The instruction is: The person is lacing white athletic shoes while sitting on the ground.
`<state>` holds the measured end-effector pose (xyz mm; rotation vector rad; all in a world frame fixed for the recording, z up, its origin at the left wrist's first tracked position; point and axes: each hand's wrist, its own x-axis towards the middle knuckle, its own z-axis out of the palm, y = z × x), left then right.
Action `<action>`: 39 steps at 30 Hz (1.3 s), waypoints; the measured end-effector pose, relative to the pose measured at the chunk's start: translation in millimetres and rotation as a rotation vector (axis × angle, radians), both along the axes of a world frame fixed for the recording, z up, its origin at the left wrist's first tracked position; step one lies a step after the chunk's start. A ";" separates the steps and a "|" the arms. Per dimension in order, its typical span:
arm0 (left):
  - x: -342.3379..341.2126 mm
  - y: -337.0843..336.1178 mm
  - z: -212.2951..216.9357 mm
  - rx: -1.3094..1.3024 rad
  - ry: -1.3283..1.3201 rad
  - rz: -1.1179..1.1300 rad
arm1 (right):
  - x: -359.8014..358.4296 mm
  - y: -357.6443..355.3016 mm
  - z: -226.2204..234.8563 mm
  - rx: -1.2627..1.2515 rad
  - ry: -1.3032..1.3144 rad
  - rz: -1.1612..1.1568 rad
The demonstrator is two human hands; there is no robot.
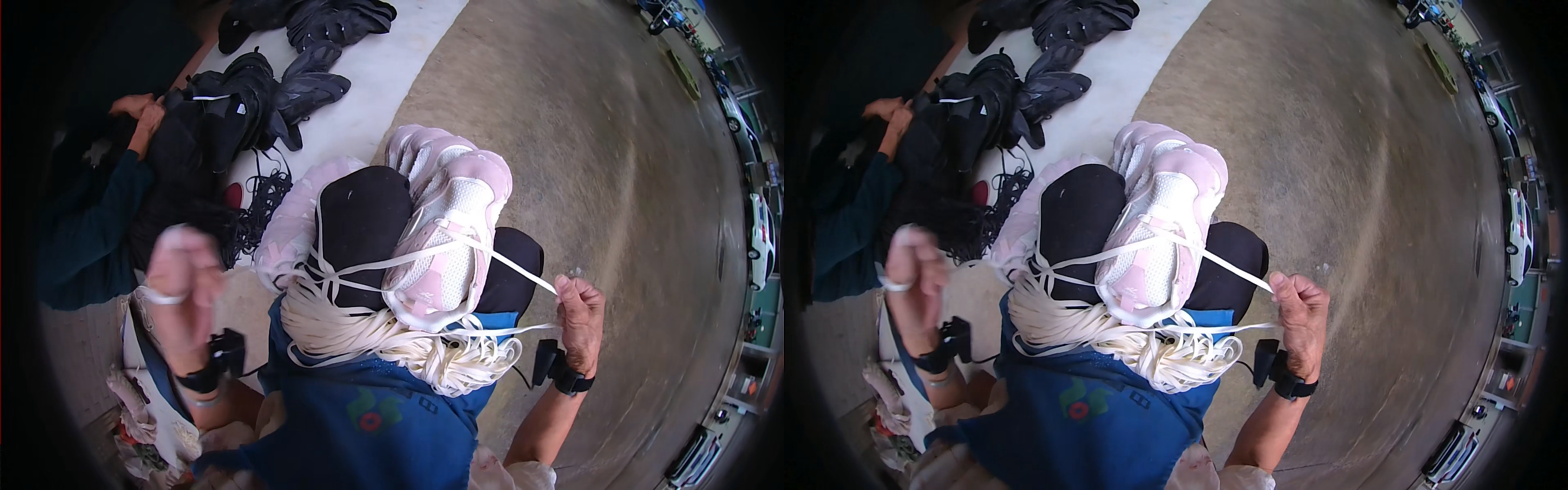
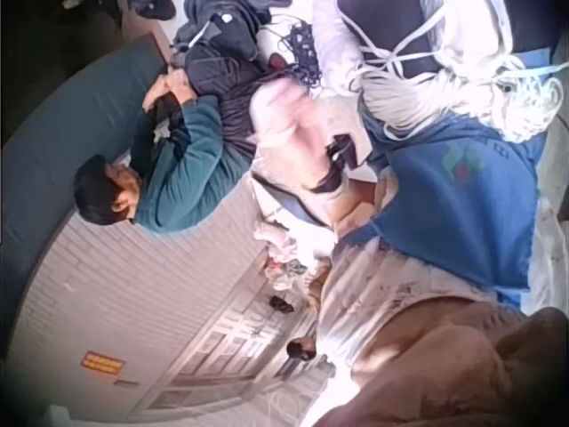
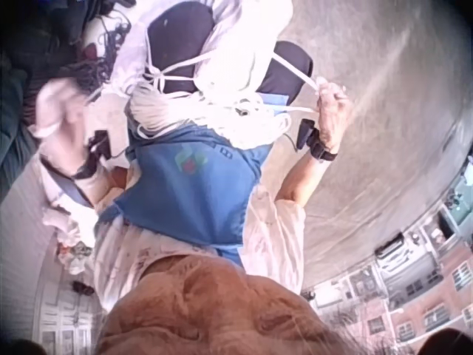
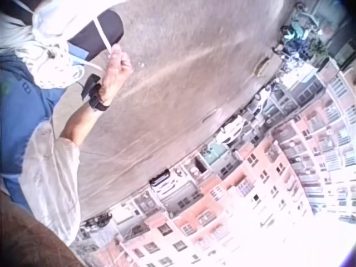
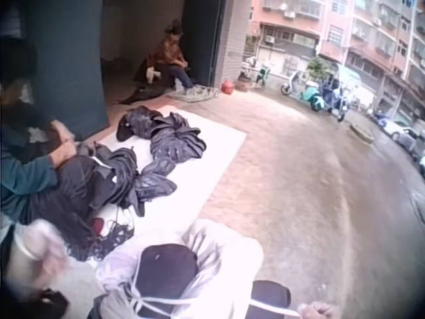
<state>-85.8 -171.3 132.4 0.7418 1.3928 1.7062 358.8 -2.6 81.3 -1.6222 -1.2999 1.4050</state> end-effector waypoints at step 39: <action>79.1 113.4 -30.7 -0.266 0.946 -0.618 | -76.8 4.9 30.2 0.353 -0.268 0.506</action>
